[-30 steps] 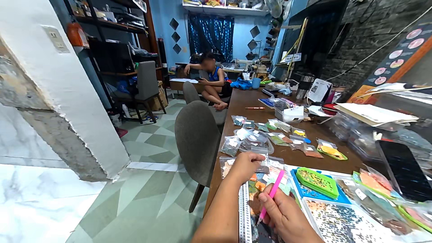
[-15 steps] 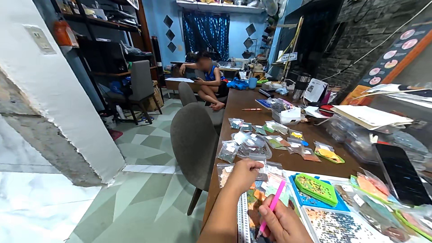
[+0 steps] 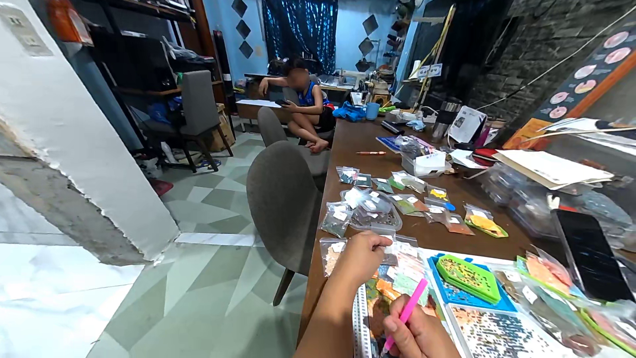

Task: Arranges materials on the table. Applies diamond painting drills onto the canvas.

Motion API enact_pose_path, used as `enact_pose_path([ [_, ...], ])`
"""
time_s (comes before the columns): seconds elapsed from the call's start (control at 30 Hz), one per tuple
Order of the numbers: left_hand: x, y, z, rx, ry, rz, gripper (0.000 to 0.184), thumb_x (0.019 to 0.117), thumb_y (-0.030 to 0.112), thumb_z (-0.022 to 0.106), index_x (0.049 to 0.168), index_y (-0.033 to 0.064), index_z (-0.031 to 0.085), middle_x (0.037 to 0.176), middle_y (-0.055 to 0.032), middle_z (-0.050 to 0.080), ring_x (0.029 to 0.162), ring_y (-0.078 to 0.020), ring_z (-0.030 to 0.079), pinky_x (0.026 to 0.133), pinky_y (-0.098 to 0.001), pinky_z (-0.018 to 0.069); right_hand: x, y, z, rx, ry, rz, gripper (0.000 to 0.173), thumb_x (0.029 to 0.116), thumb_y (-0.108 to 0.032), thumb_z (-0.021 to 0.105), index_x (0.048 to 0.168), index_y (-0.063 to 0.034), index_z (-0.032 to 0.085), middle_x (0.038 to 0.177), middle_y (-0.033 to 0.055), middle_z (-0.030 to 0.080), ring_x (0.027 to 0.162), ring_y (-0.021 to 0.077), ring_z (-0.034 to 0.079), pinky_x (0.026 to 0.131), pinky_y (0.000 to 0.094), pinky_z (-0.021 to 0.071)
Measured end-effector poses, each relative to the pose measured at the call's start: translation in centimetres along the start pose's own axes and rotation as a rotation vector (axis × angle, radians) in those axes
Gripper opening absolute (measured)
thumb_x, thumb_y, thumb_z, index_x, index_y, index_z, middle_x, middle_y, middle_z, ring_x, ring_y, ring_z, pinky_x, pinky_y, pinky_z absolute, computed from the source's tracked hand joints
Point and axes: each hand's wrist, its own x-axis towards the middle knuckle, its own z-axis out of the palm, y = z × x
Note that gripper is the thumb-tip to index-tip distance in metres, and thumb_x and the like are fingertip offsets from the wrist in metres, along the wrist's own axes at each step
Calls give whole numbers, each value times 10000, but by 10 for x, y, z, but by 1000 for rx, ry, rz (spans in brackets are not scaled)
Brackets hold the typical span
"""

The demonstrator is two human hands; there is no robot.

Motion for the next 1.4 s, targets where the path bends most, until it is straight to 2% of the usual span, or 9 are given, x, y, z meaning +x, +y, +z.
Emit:
enact_pose_path([
  [0.2, -1, 0, 1, -3, 0, 4, 254, 1013, 42, 544, 1175, 58, 739, 1195, -102, 663, 1066, -165, 628, 944, -340, 508, -1, 2, 1, -39, 6, -50, 398, 1091, -355, 460, 984, 18, 546, 686, 89, 610, 587, 114, 618, 566, 278, 524],
  [0.9, -2, 2, 0, 5, -9, 17, 255, 1021, 42, 540, 1191, 42, 729, 1221, -119, 658, 1104, -185, 623, 975, -357, 499, -2, -1, 2, -124, -2, -91, 406, 1084, -360, 476, 973, 21, 558, 661, 114, 597, 570, 161, 621, 546, 320, 526],
  [1.0, -2, 1, 1, -6, -3, 23, 252, 1018, 41, 540, 1179, 45, 734, 1208, -115, 661, 1081, -177, 625, 959, -352, 503, -2, -2, 2, -176, 2, -134, 420, 1086, -369, 467, 958, 19, 561, 643, 121, 586, 553, 185, 609, 524, 338, 514],
  [1.23, -1, 2, 0, 5, -10, 11, 258, 1019, 41, 538, 1188, 50, 732, 1219, -107, 662, 1098, -178, 627, 970, -353, 503, 0, -3, 5, -275, -1, -288, 443, 1101, -366, 417, 925, 10, 572, 667, 136, 599, 589, 221, 623, 586, 346, 542],
  [1.33, -1, 3, 1, 6, -12, 4, 257, 1017, 36, 538, 1189, 47, 728, 1225, -112, 658, 1099, -184, 626, 973, -360, 501, 0, -2, 5, -227, 9, -203, 450, 1095, -383, 424, 945, 17, 567, 634, 117, 578, 550, 193, 601, 538, 337, 518],
  [1.4, -2, 2, 1, 9, -9, 0, 254, 1015, 38, 545, 1187, 49, 731, 1215, -108, 658, 1097, -181, 626, 972, -356, 503, 1, -2, 2, -79, 17, -71, 373, 1091, -320, 467, 980, 23, 565, 676, 87, 609, 567, 126, 611, 547, 290, 521],
])
